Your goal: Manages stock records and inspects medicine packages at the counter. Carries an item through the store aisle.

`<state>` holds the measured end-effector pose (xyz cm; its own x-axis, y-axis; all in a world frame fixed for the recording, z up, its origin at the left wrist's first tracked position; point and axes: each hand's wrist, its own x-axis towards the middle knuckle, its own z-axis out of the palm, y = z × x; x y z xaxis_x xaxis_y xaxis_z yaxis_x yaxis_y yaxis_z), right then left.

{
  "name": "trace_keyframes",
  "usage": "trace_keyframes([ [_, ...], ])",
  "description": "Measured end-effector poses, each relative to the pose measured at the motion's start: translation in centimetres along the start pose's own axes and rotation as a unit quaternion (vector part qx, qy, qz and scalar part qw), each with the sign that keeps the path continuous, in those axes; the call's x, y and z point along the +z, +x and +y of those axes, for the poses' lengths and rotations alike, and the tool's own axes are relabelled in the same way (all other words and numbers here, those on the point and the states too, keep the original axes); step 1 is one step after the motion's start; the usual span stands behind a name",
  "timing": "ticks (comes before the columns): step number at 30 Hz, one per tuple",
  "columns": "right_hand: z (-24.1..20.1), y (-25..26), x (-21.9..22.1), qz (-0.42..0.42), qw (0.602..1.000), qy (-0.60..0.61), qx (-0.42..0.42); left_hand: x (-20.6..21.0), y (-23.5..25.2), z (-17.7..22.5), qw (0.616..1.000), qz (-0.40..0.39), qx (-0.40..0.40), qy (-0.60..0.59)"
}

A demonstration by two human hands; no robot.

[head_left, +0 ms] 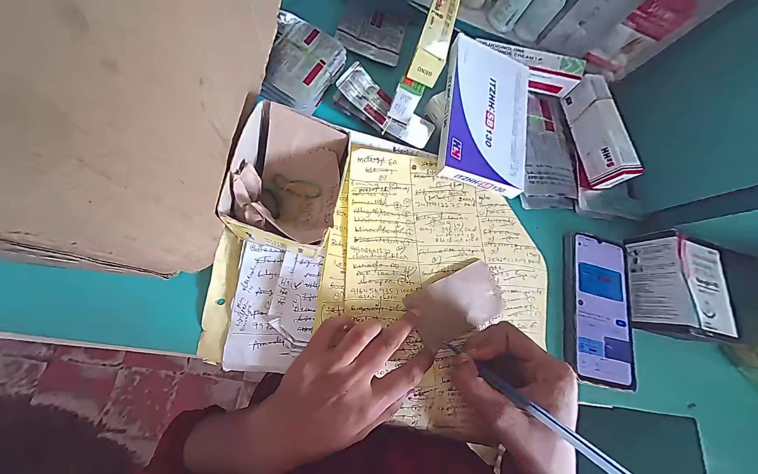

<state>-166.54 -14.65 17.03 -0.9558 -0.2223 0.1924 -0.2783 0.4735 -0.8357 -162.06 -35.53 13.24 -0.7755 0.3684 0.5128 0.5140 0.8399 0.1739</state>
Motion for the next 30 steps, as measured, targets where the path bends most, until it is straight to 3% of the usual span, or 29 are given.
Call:
trace_keyframes([
  [5, 0.46, 0.15, -0.05, 0.016, 0.999, 0.048, -0.003, -0.04, 0.01, 0.00, 1.000, -0.001, 0.000, 0.001],
  [30, 0.07, 0.15, -0.11, 0.026, 0.999, 0.015, 0.028, -0.21, 0.03, 0.03, 1.000, -0.006, -0.002, -0.003],
])
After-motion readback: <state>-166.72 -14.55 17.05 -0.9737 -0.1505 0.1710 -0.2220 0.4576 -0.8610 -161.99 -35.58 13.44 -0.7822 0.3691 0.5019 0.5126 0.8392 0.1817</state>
